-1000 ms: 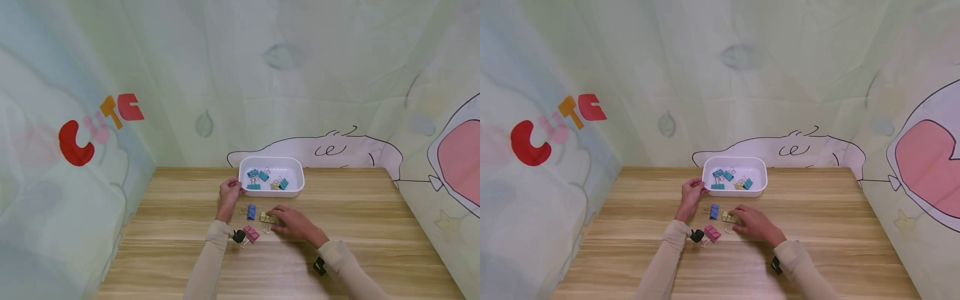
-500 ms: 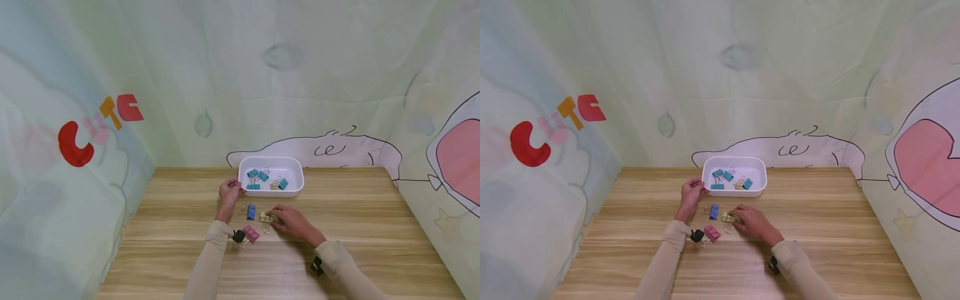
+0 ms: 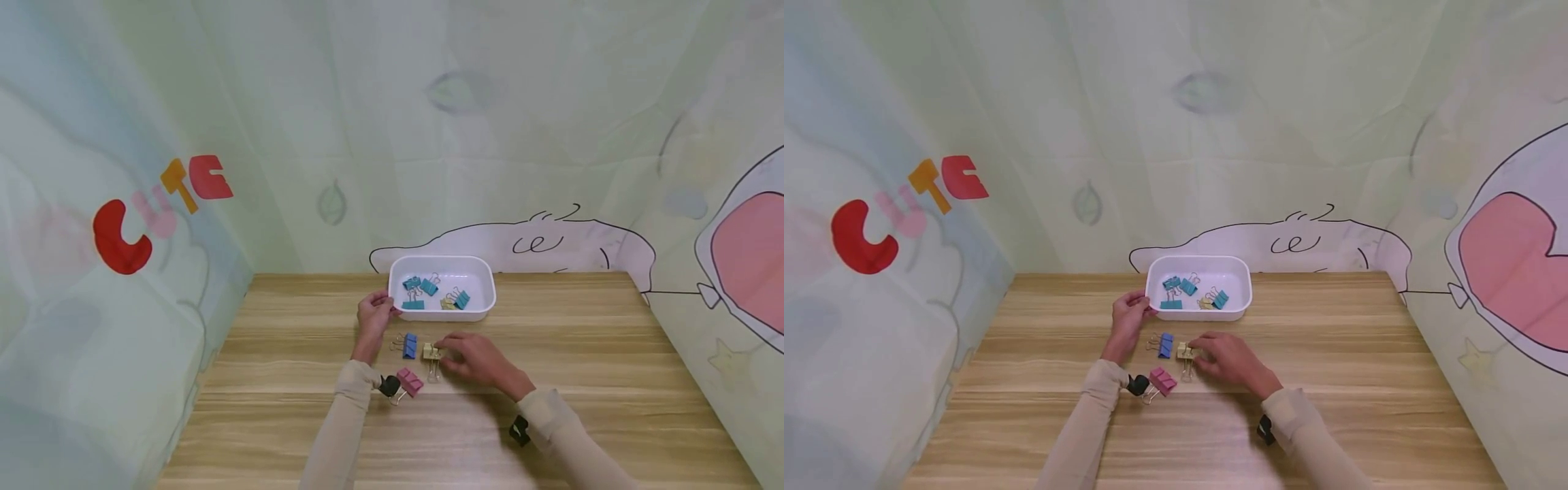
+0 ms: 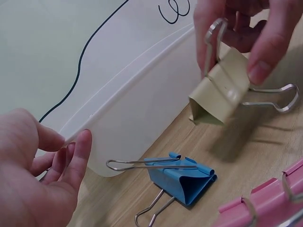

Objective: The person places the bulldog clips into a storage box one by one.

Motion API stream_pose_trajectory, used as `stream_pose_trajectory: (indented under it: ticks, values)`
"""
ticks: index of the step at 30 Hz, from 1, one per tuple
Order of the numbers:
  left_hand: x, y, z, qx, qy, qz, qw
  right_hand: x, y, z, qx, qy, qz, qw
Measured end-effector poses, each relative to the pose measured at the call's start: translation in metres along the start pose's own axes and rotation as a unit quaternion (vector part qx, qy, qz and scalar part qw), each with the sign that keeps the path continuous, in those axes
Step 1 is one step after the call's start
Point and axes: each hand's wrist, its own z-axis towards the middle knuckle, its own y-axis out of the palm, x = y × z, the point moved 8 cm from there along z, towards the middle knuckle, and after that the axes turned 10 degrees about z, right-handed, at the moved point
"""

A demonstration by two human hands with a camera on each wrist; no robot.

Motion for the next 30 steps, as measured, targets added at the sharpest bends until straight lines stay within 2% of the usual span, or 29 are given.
stream_pose_trajectory:
  ticks: [6,12,16,25,30]
  values:
    - [-0.001,0.0,0.0,0.0,-0.004,0.002,1.0,-0.009,-0.016,0.011,0.009,-0.017,-0.006,0.9998]
    - [-0.002,0.0,0.001,-0.002,-0.002,-0.003,1.0,-0.016,-0.04,0.026,0.049,-0.04,-0.038,0.9973]
    - [-0.002,0.0,0.002,-0.004,0.001,-0.008,1.0,-0.017,-0.059,0.037,0.066,-0.036,-0.051,0.9959]
    - [-0.002,0.0,0.001,-0.004,-0.001,-0.006,1.0,-0.019,-0.092,0.062,0.063,-0.024,-0.066,0.9955]
    - [-0.002,0.0,0.001,-0.01,-0.007,-0.005,0.9999,-0.016,-0.11,0.072,0.08,-0.02,-0.059,0.9948]
